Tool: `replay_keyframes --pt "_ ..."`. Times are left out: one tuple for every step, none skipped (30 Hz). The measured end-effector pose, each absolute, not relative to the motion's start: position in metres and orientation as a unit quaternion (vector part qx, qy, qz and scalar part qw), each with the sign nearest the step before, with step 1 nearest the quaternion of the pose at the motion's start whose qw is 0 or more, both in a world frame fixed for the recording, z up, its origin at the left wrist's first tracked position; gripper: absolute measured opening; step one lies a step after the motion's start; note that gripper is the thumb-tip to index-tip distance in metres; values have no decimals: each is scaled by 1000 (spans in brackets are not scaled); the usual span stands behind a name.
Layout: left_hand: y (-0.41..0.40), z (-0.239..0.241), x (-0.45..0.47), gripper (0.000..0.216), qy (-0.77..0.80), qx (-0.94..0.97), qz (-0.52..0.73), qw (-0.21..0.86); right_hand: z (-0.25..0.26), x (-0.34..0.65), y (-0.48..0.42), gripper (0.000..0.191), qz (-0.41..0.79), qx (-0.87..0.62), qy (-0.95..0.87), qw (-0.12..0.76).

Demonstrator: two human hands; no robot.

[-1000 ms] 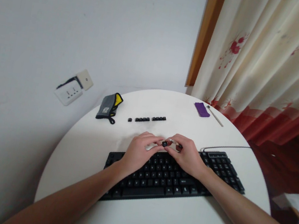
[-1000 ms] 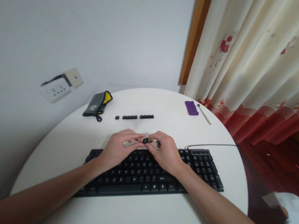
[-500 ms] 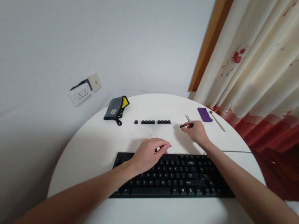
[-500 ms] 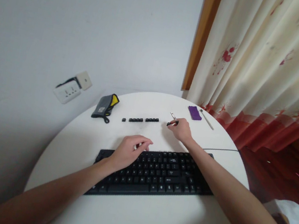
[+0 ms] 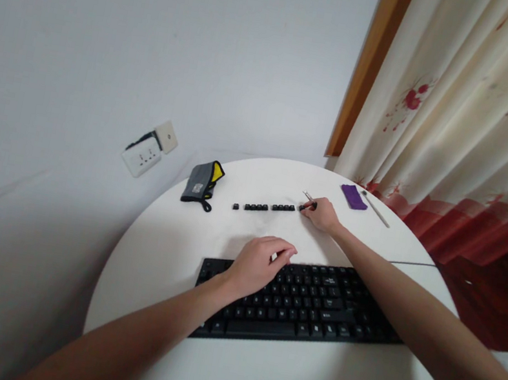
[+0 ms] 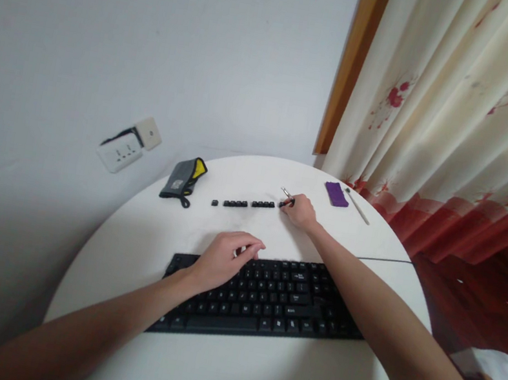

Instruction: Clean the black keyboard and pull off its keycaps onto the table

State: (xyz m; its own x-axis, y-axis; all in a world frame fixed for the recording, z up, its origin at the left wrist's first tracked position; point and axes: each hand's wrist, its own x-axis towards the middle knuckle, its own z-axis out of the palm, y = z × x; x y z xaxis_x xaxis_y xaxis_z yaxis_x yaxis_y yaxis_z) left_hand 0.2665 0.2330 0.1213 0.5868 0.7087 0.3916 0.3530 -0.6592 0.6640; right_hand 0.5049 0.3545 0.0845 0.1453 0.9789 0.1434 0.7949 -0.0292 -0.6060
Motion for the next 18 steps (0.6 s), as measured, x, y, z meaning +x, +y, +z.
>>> replay_keyframes --pt "233 121 267 23 312 850 329 269 84 505 355 22 160 -700 -635 287" --pt "233 121 267 23 312 850 328 268 84 506 355 22 160 -699 -636 285" --pt "233 121 267 22 312 851 327 267 84 506 355 22 161 -699 -637 284" --pt "233 121 267 22 312 851 326 267 84 506 356 22 161 -699 -638 282" --pt "233 121 268 22 312 852 326 267 83 507 356 22 160 -699 -638 281" --pt "233 121 268 23 311 852 325 267 83 507 356 23 160 -700 -638 280" --pt "233 121 268 23 311 852 325 267 83 507 356 23 159 -701 -637 279" --pt "233 121 268 23 311 852 326 267 83 507 356 24 158 -702 -636 279" --pt "233 121 268 23 312 851 326 267 83 506 355 24 157 -702 -636 278" --pt "233 121 268 23 312 851 326 268 83 506 355 24 156 -703 -636 277" --pt "233 121 268 22 313 851 326 267 84 505 355 24 155 -703 -636 277" --pt "233 121 268 22 314 851 325 267 84 505 354 24 154 -704 -636 276" --pt "233 121 268 22 315 851 324 267 85 504 354 24 153 -704 -636 276" --pt "233 121 268 22 315 852 322 267 85 504 353 23 153 -705 -636 276" --pt "233 121 268 22 315 853 320 267 85 503 353 22 152 -705 -636 275" --pt "233 122 268 22 314 853 319 267 86 503 352 22 152 -706 -635 275" --pt "233 122 267 22 314 853 320 267 86 503 352 21 152 -706 -635 275" --pt "233 122 267 22 315 852 320 268 87 503 351 20 151 -706 -635 275"
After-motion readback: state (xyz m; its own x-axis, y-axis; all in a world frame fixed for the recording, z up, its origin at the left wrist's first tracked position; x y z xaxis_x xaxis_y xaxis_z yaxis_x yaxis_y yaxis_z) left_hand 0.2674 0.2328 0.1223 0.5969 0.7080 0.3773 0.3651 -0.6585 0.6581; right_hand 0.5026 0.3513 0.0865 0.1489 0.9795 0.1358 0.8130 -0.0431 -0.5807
